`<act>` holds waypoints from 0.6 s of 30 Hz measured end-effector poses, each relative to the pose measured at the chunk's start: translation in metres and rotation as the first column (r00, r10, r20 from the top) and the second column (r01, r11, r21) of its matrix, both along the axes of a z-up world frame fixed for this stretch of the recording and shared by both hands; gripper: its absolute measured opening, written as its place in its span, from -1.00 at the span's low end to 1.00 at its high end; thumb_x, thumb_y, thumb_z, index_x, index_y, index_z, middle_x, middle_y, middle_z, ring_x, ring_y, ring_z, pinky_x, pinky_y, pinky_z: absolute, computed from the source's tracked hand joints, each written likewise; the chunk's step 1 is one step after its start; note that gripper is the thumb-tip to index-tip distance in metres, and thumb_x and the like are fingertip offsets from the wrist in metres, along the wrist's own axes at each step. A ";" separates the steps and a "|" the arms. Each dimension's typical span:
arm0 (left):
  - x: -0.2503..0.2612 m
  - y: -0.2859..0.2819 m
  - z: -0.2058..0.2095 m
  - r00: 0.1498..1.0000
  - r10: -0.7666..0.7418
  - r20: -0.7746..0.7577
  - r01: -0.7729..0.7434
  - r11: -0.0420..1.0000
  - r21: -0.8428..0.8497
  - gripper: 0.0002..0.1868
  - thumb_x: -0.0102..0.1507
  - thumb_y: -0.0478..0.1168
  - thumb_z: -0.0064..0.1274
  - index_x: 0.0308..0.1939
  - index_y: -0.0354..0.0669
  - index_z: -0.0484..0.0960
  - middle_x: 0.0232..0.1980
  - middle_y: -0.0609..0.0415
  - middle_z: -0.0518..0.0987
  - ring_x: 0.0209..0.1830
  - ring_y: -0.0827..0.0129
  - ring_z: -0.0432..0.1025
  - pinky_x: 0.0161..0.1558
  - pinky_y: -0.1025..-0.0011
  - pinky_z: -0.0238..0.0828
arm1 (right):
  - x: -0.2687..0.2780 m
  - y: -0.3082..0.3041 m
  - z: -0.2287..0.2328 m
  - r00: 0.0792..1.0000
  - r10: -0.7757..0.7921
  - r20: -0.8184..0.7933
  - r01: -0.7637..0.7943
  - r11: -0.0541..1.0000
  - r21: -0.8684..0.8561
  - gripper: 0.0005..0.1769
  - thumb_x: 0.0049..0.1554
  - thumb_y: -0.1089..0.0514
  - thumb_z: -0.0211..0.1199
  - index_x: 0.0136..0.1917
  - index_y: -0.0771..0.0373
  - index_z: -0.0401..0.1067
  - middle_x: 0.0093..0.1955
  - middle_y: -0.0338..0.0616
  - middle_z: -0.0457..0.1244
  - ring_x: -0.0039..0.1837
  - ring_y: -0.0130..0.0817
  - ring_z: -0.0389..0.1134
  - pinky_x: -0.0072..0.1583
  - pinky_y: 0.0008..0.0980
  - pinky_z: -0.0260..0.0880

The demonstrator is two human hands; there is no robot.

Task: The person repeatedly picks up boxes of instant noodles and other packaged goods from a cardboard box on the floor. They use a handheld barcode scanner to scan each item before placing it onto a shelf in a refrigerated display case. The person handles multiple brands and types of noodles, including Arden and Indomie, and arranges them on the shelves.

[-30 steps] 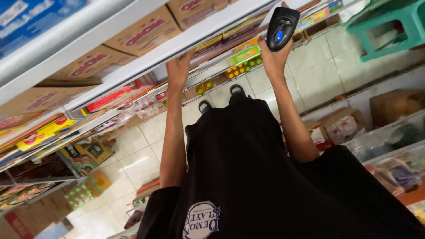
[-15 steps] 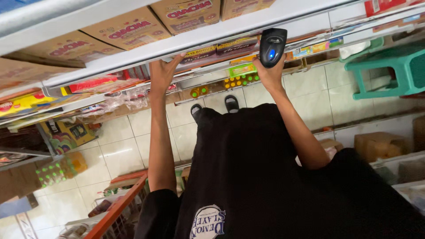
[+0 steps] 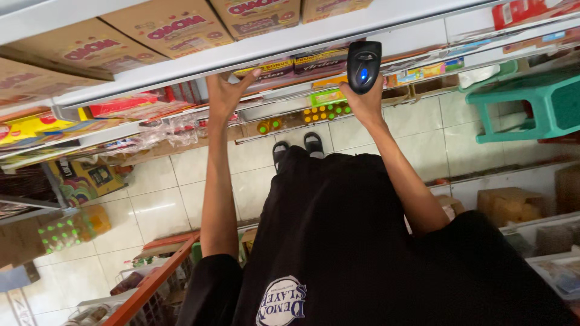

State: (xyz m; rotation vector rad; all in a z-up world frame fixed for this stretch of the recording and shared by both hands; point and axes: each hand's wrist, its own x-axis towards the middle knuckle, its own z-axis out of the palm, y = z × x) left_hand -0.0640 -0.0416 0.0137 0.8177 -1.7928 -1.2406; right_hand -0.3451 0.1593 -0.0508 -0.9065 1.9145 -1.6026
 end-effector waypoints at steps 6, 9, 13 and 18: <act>-0.006 0.003 -0.012 0.988 0.018 -0.151 0.018 0.973 0.229 -0.70 0.24 -0.37 0.38 -0.03 -0.35 0.62 -0.11 0.01 0.69 -0.15 0.38 0.60 -0.15 0.43 0.55 | 0.018 -0.006 0.021 0.990 -0.045 0.132 0.050 0.998 -0.038 -0.49 0.03 0.31 0.42 0.21 0.32 0.31 0.00 -0.22 0.25 -0.02 -0.44 0.28 0.04 -0.39 0.33; -0.006 0.005 -0.010 0.974 0.003 -0.226 0.059 0.962 0.265 -0.66 0.22 -0.39 0.37 0.01 -0.34 0.58 -0.04 0.01 0.66 -0.05 0.39 0.56 -0.06 0.42 0.55 | 0.023 -0.015 0.026 0.965 -0.085 0.249 0.097 0.995 -0.036 -0.49 0.00 0.32 0.40 0.21 0.31 0.33 -0.03 -0.23 0.26 -0.07 -0.44 0.27 -0.02 -0.38 0.31; 0.003 -0.003 -0.014 0.971 -0.059 -0.233 0.100 0.981 0.167 -0.59 0.20 -0.43 0.40 0.06 -0.38 0.56 0.07 -0.01 0.61 0.11 0.36 0.50 0.16 0.39 0.48 | 0.021 -0.013 0.007 0.986 -0.119 0.115 0.126 0.991 -0.056 -0.52 0.05 0.34 0.45 0.18 0.33 0.31 0.01 -0.22 0.27 0.01 -0.43 0.31 0.09 -0.38 0.38; 0.002 -0.012 -0.038 0.970 -0.042 -0.241 0.079 0.986 0.144 -0.61 0.21 -0.42 0.42 0.04 -0.38 0.59 0.02 0.01 0.63 0.07 0.39 0.50 0.19 0.39 0.48 | 0.047 -0.006 -0.025 0.934 -0.222 0.280 0.258 0.961 -0.100 -0.37 0.03 0.34 0.47 0.27 0.30 0.21 0.06 -0.22 0.23 0.07 -0.42 0.28 0.14 -0.40 0.36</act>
